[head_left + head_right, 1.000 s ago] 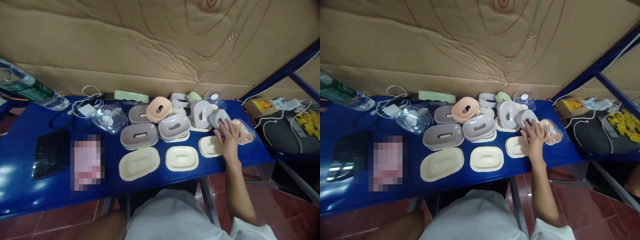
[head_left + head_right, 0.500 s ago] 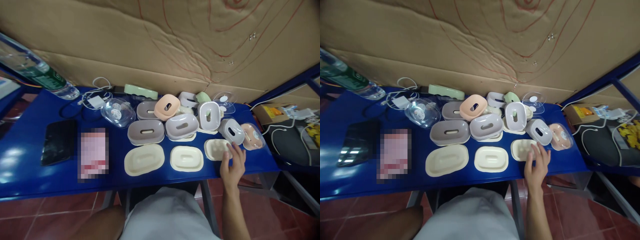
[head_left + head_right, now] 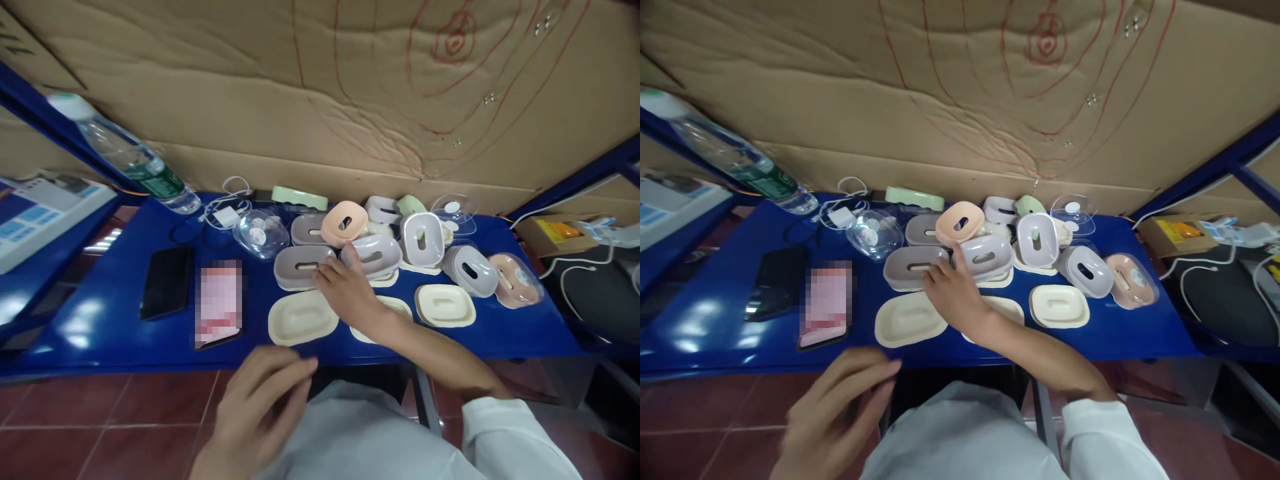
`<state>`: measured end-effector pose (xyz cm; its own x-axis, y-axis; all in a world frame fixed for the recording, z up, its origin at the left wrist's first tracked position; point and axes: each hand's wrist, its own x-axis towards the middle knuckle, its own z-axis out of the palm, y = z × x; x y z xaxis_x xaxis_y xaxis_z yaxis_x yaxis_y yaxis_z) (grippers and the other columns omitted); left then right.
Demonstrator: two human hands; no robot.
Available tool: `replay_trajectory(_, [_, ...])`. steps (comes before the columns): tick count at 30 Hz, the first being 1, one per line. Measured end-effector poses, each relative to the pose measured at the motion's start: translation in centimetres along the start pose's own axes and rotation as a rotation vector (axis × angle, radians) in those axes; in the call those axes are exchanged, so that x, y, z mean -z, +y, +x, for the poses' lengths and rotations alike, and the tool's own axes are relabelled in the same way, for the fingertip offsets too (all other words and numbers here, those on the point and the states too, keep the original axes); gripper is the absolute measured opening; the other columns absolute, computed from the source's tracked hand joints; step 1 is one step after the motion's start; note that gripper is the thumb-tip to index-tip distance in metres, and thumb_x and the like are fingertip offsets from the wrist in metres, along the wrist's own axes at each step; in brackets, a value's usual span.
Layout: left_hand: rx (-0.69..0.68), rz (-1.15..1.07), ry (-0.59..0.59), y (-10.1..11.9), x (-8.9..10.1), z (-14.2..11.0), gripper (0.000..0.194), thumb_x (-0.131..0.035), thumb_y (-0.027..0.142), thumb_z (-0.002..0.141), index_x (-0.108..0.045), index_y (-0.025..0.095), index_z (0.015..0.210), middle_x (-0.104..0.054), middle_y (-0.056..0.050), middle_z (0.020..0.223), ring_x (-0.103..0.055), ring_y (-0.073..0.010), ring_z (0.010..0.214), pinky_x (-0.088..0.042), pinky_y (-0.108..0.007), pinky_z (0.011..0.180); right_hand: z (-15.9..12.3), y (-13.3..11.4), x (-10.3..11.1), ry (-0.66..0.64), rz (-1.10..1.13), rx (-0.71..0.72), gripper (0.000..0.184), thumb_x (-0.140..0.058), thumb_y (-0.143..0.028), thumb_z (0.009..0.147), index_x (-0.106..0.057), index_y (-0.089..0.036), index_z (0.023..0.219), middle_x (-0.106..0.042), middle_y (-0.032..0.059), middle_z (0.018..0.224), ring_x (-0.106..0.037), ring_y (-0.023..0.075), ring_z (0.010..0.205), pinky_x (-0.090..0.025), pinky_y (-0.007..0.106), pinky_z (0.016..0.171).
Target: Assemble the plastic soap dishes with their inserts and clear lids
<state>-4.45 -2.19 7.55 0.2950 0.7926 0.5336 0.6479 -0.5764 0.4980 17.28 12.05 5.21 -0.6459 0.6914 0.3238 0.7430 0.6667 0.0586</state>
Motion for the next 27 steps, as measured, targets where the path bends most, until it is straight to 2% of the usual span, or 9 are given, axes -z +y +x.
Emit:
replay_trajectory(2, [-0.052, 0.178, 0.003, -2.4, -1.6, 0.7, 0.022, -0.062, 0.016, 0.106, -0.073, 0.027, 0.121, -0.075, -0.004, 0.110, -0.071, -0.0202, 0.099, -0.056, -0.035, 0.089, 0.5, -0.1, 0.0, 0.025, 0.055, -0.003, 0.025, -0.057, -0.010, 0.107, -0.076, -0.020, 0.119, -0.083, 0.0073, 0.107, -0.071, 0.0261, 0.116, -0.021, 0.064, 0.136])
replay_trajectory(5, [-0.068, 0.280, -0.032, -4.8, -3.1, 0.4, 0.023, -0.062, 0.018, 0.106, -0.072, 0.024, 0.126, -0.074, -0.010, 0.126, -0.070, -0.0268, 0.112, -0.054, -0.041, 0.094, -0.2, 0.7, 1.6, 0.193, 0.174, -0.057, 0.022, -0.059, -0.021, 0.111, -0.077, -0.025, 0.123, -0.084, 0.0034, 0.116, -0.073, 0.0209, 0.112, -0.020, 0.057, 0.136])
replay_trajectory(9, [-0.070, 0.241, -0.124, -5.0, -4.0, -0.5, 0.026, -0.066, 0.026, 0.106, -0.071, 0.024, 0.131, -0.071, -0.012, 0.137, -0.067, -0.0308, 0.122, -0.054, -0.046, 0.100, -1.1, 3.9, 3.3, 0.339, 0.151, -0.208, 0.025, -0.059, -0.025, 0.112, -0.075, -0.025, 0.131, -0.082, 0.0043, 0.129, -0.073, 0.0226, 0.121, -0.027, 0.052, 0.130])
replay_trajectory(13, [-0.092, 0.227, -0.157, -4.0, -4.8, -0.9, 0.019, -0.064, 0.021, 0.105, -0.074, 0.026, 0.120, -0.073, -0.009, 0.136, -0.069, -0.0290, 0.122, -0.052, -0.048, 0.105, -1.5, 8.1, 3.3, 0.304, 0.049, -0.309, 0.028, -0.056, -0.022, 0.111, -0.076, -0.019, 0.130, -0.081, 0.0109, 0.127, -0.073, 0.0287, 0.119, -0.042, 0.052, 0.117])
replay_trajectory(15, [-0.095, 0.220, -0.149, -3.7, -5.1, -1.0, 0.019, -0.060, 0.017, 0.106, -0.074, 0.027, 0.114, -0.074, -0.008, 0.134, -0.071, -0.0267, 0.120, -0.051, -0.047, 0.107, -2.3, 8.9, 3.5, 0.337, 0.025, -0.308, 0.030, -0.055, -0.022, 0.111, -0.075, -0.017, 0.132, -0.077, 0.0145, 0.136, -0.071, 0.0308, 0.125, -0.045, 0.052, 0.116])
replay_trajectory(18, [-0.080, 0.203, -0.123, -3.4, -5.6, -1.3, 0.020, -0.058, 0.016, 0.108, -0.074, 0.027, 0.111, -0.074, -0.008, 0.133, -0.072, -0.0251, 0.118, -0.050, -0.047, 0.107, -4.7, 7.9, 4.2, 0.390, 0.079, -0.204, 0.032, -0.054, -0.020, 0.111, -0.069, -0.019, 0.140, -0.073, 0.0131, 0.145, -0.067, 0.0282, 0.136, -0.043, 0.051, 0.122])
replay_trajectory(21, [-0.069, 0.208, -0.107, -3.5, -6.0, -1.7, 0.018, -0.059, 0.017, 0.108, -0.073, 0.027, 0.115, -0.074, -0.009, 0.134, -0.072, -0.0258, 0.118, -0.051, -0.047, 0.106, -7.6, 6.3, 4.0, 0.273, 0.136, -0.079, 0.035, -0.058, -0.025, 0.111, -0.063, -0.021, 0.146, -0.071, 0.0115, 0.148, -0.064, 0.0263, 0.141, -0.040, 0.051, 0.126])
replay_trajectory(24, [-0.072, 0.216, -0.078, -3.7, -6.5, -1.8, 0.023, -0.065, 0.023, 0.106, -0.070, 0.027, 0.129, -0.069, -0.013, 0.141, -0.070, -0.0293, 0.124, -0.056, -0.047, 0.102, -9.5, 6.1, 3.0, 0.173, 0.097, -0.103, 0.036, -0.060, -0.025, 0.111, -0.062, -0.022, 0.146, -0.071, 0.0111, 0.149, -0.064, 0.0278, 0.141, -0.035, 0.054, 0.128])
replay_trajectory(27, [-0.042, 0.229, -0.060, -3.7, -7.2, -1.6, 0.039, -0.069, 0.030, 0.105, -0.064, 0.025, 0.143, -0.060, -0.020, 0.152, -0.067, -0.0332, 0.129, -0.060, -0.047, 0.099, -10.2, 7.0, 2.3, 0.222, 0.108, -0.141, 0.035, -0.055, -0.011, 0.109, -0.068, -0.024, 0.139, -0.078, 0.0066, 0.134, -0.072, 0.0245, 0.128, -0.038, 0.053, 0.126])
